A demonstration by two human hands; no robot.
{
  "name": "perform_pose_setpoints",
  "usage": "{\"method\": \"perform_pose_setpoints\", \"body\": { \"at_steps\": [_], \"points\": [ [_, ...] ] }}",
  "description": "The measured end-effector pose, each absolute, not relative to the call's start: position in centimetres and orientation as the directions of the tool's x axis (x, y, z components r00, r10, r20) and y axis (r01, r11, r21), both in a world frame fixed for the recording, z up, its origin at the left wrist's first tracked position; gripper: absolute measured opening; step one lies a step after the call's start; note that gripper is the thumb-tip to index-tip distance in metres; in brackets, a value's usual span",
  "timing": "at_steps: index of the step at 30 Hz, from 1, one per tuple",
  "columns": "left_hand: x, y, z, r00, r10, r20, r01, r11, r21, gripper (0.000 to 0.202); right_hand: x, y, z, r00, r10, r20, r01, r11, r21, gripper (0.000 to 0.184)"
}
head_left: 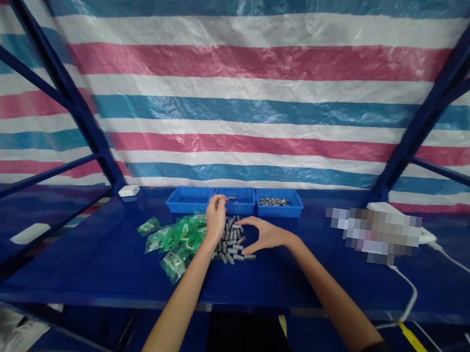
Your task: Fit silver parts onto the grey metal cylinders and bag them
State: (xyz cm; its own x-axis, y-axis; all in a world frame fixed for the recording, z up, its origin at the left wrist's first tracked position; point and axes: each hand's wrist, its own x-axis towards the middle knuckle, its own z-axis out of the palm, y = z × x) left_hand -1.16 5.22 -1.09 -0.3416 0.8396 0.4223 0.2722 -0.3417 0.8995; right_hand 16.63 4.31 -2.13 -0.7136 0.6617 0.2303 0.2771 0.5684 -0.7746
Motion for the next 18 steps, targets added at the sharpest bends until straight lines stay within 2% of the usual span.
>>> {"method": "perform_pose_setpoints", "body": {
  "at_steps": [3,6,9,11,13,15,18],
  "points": [
    [-1.6,5.5,-1.1,-0.334,0.833,0.441,0.292,-0.354,0.889,0.02,17.6,3.5,-1.2,-0.646,0.723,0.244,0.286,0.526,-0.801,0.061],
    [-2.1,6.1,-1.1,-0.341,0.829,0.444,0.292,-0.356,0.888,0.022,21.6,2.2,-0.2,-0.512,0.793,0.331,0.326,0.535,-0.779,0.044],
    [-2.2,6.4,-1.1,-0.354,0.826,0.439,0.296,-0.347,0.89,0.023,28.8,1.2,-0.3,-0.225,0.852,0.472,0.455,0.52,-0.723,0.052],
    [-2.1,6.4,-1.0,-0.348,0.824,0.448,0.322,-0.344,0.882,0.024,34.3,0.9,-1.1,0.001,0.863,0.504,0.582,0.41,-0.703,0.057],
    [-1.9,6.4,-1.0,-0.325,0.827,0.459,0.348,-0.346,0.871,0.024,39.3,1.2,-2.3,0.145,0.866,0.478,0.693,0.256,-0.674,0.056],
    [-1.7,6.4,-1.1,-0.308,0.833,0.459,0.38,-0.335,0.862,0.024,42.9,1.7,-3.6,0.209,0.876,0.434,0.775,0.123,-0.62,0.052],
    [-1.7,6.6,-1.4,-0.298,0.84,0.453,0.415,-0.313,0.854,0.024,45.6,2.7,-5.1,0.193,0.897,0.397,0.839,0.058,-0.541,0.048]
  ]
}}
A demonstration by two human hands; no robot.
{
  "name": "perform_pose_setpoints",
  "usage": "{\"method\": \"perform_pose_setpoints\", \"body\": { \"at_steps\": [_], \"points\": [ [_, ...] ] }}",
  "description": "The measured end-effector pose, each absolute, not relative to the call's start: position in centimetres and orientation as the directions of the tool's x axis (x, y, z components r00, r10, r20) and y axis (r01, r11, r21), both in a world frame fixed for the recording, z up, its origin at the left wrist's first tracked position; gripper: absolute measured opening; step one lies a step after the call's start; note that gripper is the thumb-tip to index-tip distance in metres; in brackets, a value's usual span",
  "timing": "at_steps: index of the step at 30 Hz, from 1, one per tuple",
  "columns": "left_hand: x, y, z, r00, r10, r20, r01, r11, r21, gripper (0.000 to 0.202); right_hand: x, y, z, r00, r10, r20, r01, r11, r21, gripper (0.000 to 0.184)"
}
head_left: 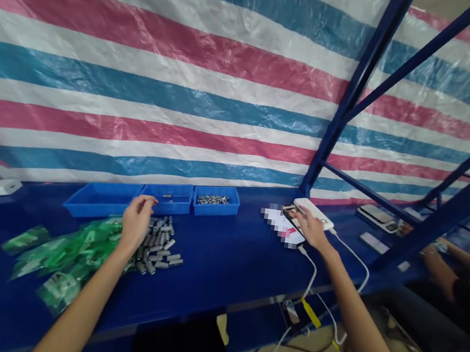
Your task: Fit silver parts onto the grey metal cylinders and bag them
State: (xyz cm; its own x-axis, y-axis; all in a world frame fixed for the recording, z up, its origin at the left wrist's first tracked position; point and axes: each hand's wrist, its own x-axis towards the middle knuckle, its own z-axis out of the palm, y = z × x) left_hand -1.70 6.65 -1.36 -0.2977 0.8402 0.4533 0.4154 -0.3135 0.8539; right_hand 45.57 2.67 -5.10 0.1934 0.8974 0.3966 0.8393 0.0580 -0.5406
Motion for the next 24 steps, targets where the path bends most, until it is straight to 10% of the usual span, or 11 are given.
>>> {"method": "perform_pose_setpoints", "body": {
  "at_steps": [14,18,21,24],
  "points": [
    [-1.3,6.6,-1.1,-0.275,0.837,0.474,0.442,-0.327,0.835,0.02,44.8,1.1,-2.4,0.44,0.737,0.513,0.535,0.244,-0.809,0.046],
    [-0.6,6.7,-1.4,-0.194,0.857,0.478,0.473,-0.345,0.811,0.023,38.3,-0.7,1.1,-0.082,0.906,0.415,0.473,0.402,-0.784,0.039],
    [-0.2,6.6,-1.7,-0.132,0.877,0.463,0.501,-0.344,0.794,0.026,31.1,-1.8,2.5,-0.585,0.789,0.188,0.443,0.505,-0.741,0.054],
    [0.0,6.4,-1.9,-0.083,0.883,0.462,0.508,-0.361,0.782,0.028,24.3,-1.4,2.0,-0.734,0.677,0.052,0.491,0.582,-0.649,0.07]
  ]
}}
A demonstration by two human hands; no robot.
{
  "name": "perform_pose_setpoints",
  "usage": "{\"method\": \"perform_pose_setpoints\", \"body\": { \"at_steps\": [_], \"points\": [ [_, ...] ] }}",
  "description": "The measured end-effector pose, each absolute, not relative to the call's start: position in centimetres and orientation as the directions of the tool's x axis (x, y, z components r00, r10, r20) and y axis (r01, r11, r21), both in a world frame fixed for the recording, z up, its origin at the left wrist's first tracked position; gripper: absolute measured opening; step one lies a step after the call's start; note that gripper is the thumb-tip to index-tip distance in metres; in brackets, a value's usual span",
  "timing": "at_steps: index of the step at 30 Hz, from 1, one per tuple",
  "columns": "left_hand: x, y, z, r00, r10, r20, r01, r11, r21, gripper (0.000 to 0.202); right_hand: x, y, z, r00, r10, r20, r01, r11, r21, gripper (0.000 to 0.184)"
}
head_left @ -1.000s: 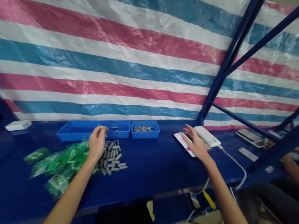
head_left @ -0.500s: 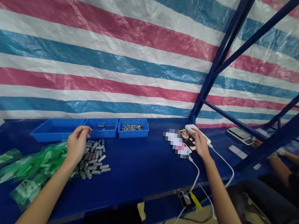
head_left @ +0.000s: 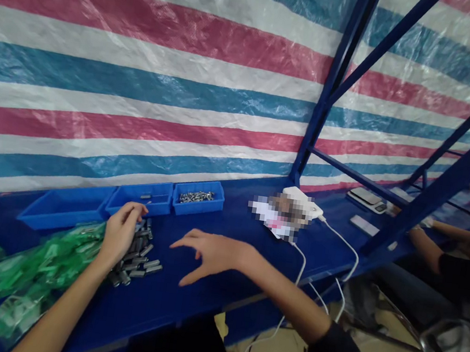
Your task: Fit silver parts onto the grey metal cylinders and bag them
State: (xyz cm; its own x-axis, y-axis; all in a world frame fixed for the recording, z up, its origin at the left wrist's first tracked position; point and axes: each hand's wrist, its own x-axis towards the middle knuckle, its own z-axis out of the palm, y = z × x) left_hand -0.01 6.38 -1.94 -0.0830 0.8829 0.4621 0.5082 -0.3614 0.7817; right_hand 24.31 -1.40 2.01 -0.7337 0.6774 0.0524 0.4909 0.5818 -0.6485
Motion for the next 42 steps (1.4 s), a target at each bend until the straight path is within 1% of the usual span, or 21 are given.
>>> {"method": "perform_pose_setpoints", "body": {
  "at_steps": [2,4,6,8,10,13,15,17,19,20,23,25,27,33,39,42],
  "points": [
    [0.0,6.3,-2.0,-0.07,0.886,0.458,0.498,-0.367,0.786,0.027,20.7,-0.3,1.2,-0.739,0.672,0.043,0.557,0.646,-0.522,0.08],
    [0.0,6.4,-2.1,-0.08,0.889,0.451,0.485,-0.361,0.797,0.027,17.9,1.1,0.5,-0.754,0.657,0.018,0.588,0.687,-0.427,0.086],
    [-0.2,6.5,-2.0,-0.102,0.888,0.448,0.473,-0.353,0.807,0.027,16.1,2.6,0.1,-0.746,0.665,-0.013,0.621,0.689,-0.375,0.086],
    [-0.3,6.5,-1.9,-0.119,0.886,0.448,0.463,-0.349,0.814,0.027,15.3,3.8,-0.1,-0.736,0.677,-0.008,0.634,0.686,-0.356,0.08],
    [-0.3,6.4,-1.8,-0.125,0.883,0.453,0.451,-0.356,0.818,0.027,15.3,4.7,-0.3,-0.732,0.681,0.014,0.628,0.683,-0.372,0.073],
    [-0.2,6.3,-1.7,-0.107,0.881,0.461,0.46,-0.368,0.808,0.027,16.0,5.4,-0.8,-0.725,0.687,0.052,0.598,0.666,-0.446,0.056],
    [-0.1,6.2,-1.8,-0.074,0.879,0.471,0.492,-0.379,0.784,0.028,16.5,5.6,-1.2,-0.708,0.7,0.092,0.58,0.651,-0.49,0.043],
    [0.2,6.0,-1.9,-0.023,0.867,0.497,0.535,-0.41,0.739,0.028,16.9,5.6,-1.6,-0.682,0.718,0.141,0.58,0.648,-0.494,0.035],
    [0.5,5.8,-1.9,0.056,0.848,0.527,0.6,-0.451,0.661,0.028,17.0,5.7,-2.0,-0.657,0.73,0.187,0.594,0.654,-0.468,0.032],
    [0.7,5.6,-1.9,0.115,0.841,0.529,0.645,-0.468,0.604,0.028,17.1,5.7,-2.1,-0.645,0.736,0.205,0.606,0.656,-0.45,0.032],
    [1.1,5.1,-1.6,0.292,0.841,0.455,0.796,-0.477,0.372,0.03,17.0,5.6,-2.5,-0.599,0.764,0.24,0.658,0.64,-0.397,0.034],
    [1.4,4.9,-1.4,0.337,0.853,0.399,0.854,-0.455,0.251,0.032,16.9,5.6,-2.7,-0.573,0.78,0.25,0.679,0.623,-0.389,0.039],
    [1.5,4.7,-1.3,0.343,0.857,0.386,0.876,-0.439,0.197,0.033,16.9,5.7,-3.0,-0.563,0.786,0.257,0.675,0.616,-0.406,0.041],
    [1.2,4.7,-1.4,0.339,0.835,0.433,0.888,-0.435,0.145,0.032,16.8,6.2,-3.6,-0.541,0.795,0.273,0.64,0.6,-0.48,0.033],
    [0.9,4.5,-1.3,0.316,0.829,0.46,0.887,-0.43,0.165,0.032,16.4,6.2,-4.2,-0.477,0.814,0.331,0.596,0.577,-0.559,0.03],
    [0.8,4.5,-1.1,0.312,0.825,0.471,0.884,-0.434,0.174,0.032,16.4,6.3,-4.5,-0.466,0.821,0.329,0.558,0.562,-0.611,0.03]
  ]
}}
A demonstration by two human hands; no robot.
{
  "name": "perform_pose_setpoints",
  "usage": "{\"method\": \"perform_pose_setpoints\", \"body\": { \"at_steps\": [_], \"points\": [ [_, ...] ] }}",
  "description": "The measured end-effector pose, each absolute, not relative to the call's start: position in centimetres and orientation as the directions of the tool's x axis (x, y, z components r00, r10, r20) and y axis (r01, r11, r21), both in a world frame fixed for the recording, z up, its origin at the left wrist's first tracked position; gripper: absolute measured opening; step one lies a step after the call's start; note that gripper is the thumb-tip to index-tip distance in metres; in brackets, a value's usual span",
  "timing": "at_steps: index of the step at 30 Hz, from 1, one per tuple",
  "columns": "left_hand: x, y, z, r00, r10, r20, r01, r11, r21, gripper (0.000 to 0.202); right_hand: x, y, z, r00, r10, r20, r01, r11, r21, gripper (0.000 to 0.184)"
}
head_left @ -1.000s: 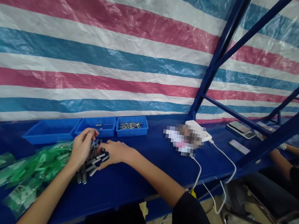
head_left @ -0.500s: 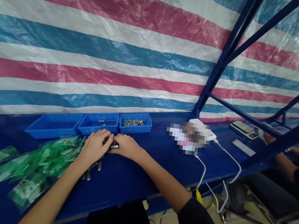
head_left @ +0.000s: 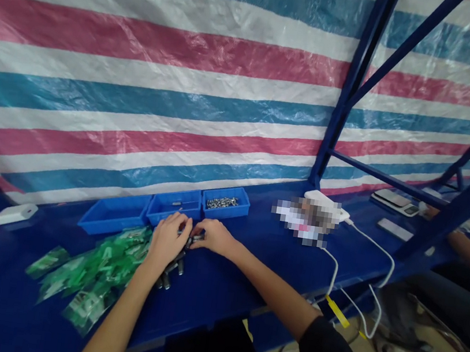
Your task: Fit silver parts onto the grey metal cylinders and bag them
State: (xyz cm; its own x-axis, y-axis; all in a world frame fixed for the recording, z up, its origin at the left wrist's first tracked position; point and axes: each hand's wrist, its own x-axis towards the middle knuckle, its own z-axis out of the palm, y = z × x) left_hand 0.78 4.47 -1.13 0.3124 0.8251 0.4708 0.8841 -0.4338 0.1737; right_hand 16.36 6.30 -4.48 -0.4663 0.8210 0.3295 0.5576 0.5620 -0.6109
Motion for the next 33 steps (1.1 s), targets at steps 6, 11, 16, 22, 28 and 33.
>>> {"method": "perform_pose_setpoints", "body": {
  "at_steps": [6,11,16,22,28,33],
  "points": [
    [0.8,4.5,-1.3,0.298,0.839,0.454,0.888,-0.418,0.189,0.031,16.6,6.6,-4.5,-0.499,0.814,0.298,0.451,0.537,-0.713,0.026],
    [0.8,4.8,-1.9,0.296,0.856,0.424,0.887,-0.411,0.211,0.031,16.7,6.1,-3.5,-0.464,0.857,0.225,0.549,0.477,-0.687,0.021],
    [0.9,5.1,-2.2,0.276,0.865,0.419,0.891,-0.394,0.226,0.03,16.6,5.4,-2.8,-0.387,0.9,0.198,0.685,0.425,-0.591,0.02],
    [0.8,5.5,-2.2,0.252,0.863,0.437,0.889,-0.385,0.249,0.032,16.6,5.9,-2.9,-0.381,0.897,0.225,0.623,0.429,-0.655,0.017],
    [1.5,5.3,-2.6,0.183,0.897,0.402,0.739,-0.395,0.546,0.04,16.5,6.1,-2.3,-0.209,0.876,0.434,0.296,0.48,-0.826,0.021],
    [2.0,4.9,-2.5,0.122,0.917,0.379,0.554,-0.38,0.741,0.041,16.0,5.3,-1.9,-0.167,0.874,0.457,0.177,0.482,-0.858,0.027]
  ]
}}
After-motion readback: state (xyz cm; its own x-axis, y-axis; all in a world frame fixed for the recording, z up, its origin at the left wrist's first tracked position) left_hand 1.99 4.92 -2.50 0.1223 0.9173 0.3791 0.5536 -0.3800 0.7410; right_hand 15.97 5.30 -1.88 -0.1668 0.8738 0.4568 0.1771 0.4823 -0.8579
